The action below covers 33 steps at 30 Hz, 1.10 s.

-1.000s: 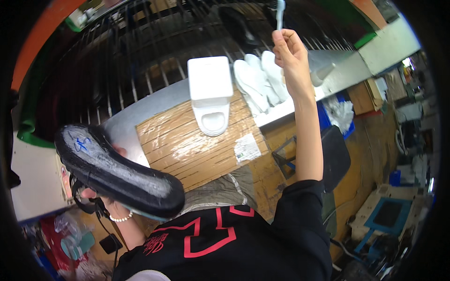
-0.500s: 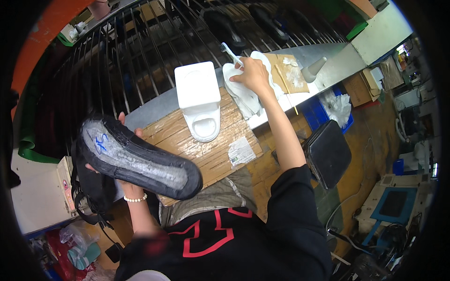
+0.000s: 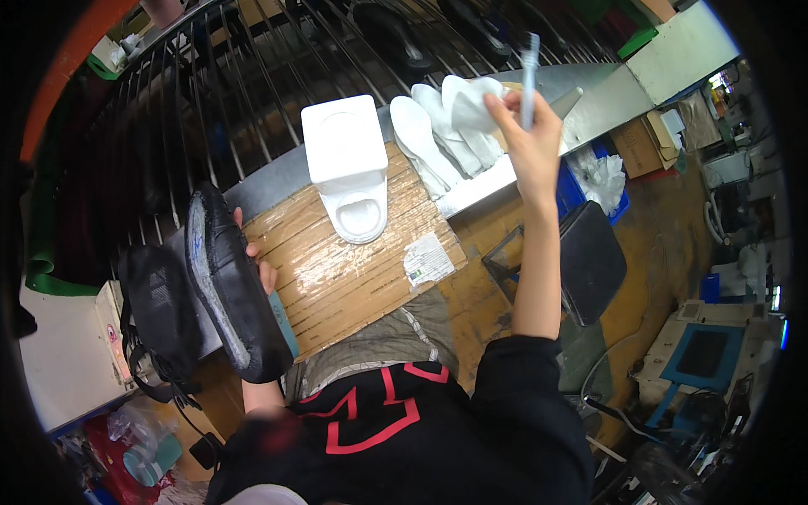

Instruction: The person applies a white adhesive to the sole and side edges of a black shoe using a small brush. They repeatedly dip the brush into a white container and spread the glue along the shoe's perimeter, then place the shoe on a metal rack and repeat the process on another shoe.

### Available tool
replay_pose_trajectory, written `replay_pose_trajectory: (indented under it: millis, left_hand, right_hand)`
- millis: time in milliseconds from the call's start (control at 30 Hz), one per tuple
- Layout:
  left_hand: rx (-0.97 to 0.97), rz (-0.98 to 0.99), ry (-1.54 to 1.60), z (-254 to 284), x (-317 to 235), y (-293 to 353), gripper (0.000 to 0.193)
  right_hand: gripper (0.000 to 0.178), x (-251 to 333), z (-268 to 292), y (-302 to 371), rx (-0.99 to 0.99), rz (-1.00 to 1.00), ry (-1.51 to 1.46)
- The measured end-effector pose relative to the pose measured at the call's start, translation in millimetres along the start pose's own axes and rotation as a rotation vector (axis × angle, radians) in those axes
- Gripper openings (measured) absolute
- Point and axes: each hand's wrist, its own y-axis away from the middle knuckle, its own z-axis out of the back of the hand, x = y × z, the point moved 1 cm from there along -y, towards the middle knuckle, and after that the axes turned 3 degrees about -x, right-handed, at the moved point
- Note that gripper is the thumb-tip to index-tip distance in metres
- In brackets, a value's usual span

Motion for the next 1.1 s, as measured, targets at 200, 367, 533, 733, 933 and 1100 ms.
replay_pose_trajectory:
  millis: [200, 367, 533, 733, 933, 1100]
  left_hand:
    - [0.075, 0.021, -0.051, 0.8, -7.9, -2.2, 0.093]
    - [-0.247, -0.183, -0.038, -34.9, 1.8, 4.7, 0.073]
    - [-0.526, -0.358, -0.112, -75.1, -34.6, -5.3, 0.104]
    - [-0.399, -0.429, -0.201, -106.9, -80.5, -28.2, 0.116]
    - [-0.319, -0.512, -0.311, -107.2, -86.7, -30.9, 0.108]
    - [-0.330, -0.646, -0.223, -117.3, -92.3, -26.6, 0.106]
  right_hand:
    - [0.020, 72.1, 21.6, 39.7, 0.105, -0.040, -0.311]
    - [0.021, 113.2, 1.2, 64.3, 0.390, 0.110, -0.510]
    - [0.026, 138.5, -36.5, 95.6, 0.948, 0.053, -0.580]
    - [0.029, 174.6, -76.1, 116.4, 1.429, 0.254, -0.227]
    - [0.031, 210.3, -102.2, 131.7, 1.447, 0.422, -0.416]
    - [0.025, 222.1, -119.5, 141.2, 1.295, 0.452, -0.440]
